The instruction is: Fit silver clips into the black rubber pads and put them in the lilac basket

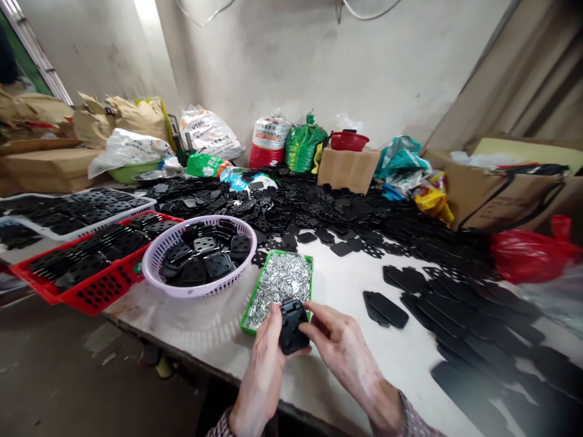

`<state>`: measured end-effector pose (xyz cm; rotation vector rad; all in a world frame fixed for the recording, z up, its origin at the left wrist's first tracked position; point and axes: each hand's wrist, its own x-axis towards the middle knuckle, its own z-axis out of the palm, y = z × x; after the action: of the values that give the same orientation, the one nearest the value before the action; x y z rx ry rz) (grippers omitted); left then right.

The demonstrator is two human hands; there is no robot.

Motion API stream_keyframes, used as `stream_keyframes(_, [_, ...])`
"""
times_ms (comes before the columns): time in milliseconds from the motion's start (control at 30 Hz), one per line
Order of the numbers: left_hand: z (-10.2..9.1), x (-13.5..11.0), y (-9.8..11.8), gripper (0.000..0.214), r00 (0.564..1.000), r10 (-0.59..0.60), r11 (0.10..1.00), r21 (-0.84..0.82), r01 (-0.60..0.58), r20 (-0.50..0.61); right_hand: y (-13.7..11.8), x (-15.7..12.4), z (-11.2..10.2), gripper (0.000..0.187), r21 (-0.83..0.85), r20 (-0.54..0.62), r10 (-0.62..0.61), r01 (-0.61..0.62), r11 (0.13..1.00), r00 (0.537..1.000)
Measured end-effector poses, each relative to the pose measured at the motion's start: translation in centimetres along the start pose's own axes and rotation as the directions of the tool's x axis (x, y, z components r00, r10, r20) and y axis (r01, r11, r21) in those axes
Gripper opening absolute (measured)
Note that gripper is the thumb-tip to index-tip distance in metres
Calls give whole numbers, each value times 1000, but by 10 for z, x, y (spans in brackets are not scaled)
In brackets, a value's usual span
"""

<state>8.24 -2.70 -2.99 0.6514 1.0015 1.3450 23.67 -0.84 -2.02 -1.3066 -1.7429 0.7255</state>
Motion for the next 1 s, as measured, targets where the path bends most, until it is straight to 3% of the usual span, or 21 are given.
stream_keyframes(200, [9,-5,5,44,996,-22,998,52,17,91,-7,4,-2,28,165,-42,35,-27,986,998])
stream_keyframes(367, [7,-6,-3,44,991,17,985,168,-39,129,-17,4,-8,33,429,41,167,-168,888,985])
stream_keyframes(500, [9,-8,-9,36,984,38,981,179,-69,171,-20,2,-10,32,444,71,181,-193,875,981])
stream_keyframes(600, [10,-7,-4,41,996,15,995,94,-23,85,-7,4,-26,36,431,77,136,-156,889,988])
stream_keyframes(700, [4,-2,8,44,998,15,999,-43,-18,-53,18,9,-60,38,233,-72,163,-142,962,984])
stream_keyframes(733, [1,0,11,42,998,24,997,-75,-28,-57,27,9,-71,32,76,-121,177,-169,983,977])
stream_keyframes(800, [-3,3,13,39,997,37,995,-95,-42,-63,42,7,-84,24,-295,-96,162,-184,938,982])
stream_keyframes(867, [-2,4,11,36,999,22,997,-75,-24,-24,52,2,-83,20,-483,-22,156,-147,863,987])
stream_keyframes(1000, [6,-1,1,26,994,-24,1000,-4,25,105,65,-4,-56,18,-543,86,134,-66,837,987])
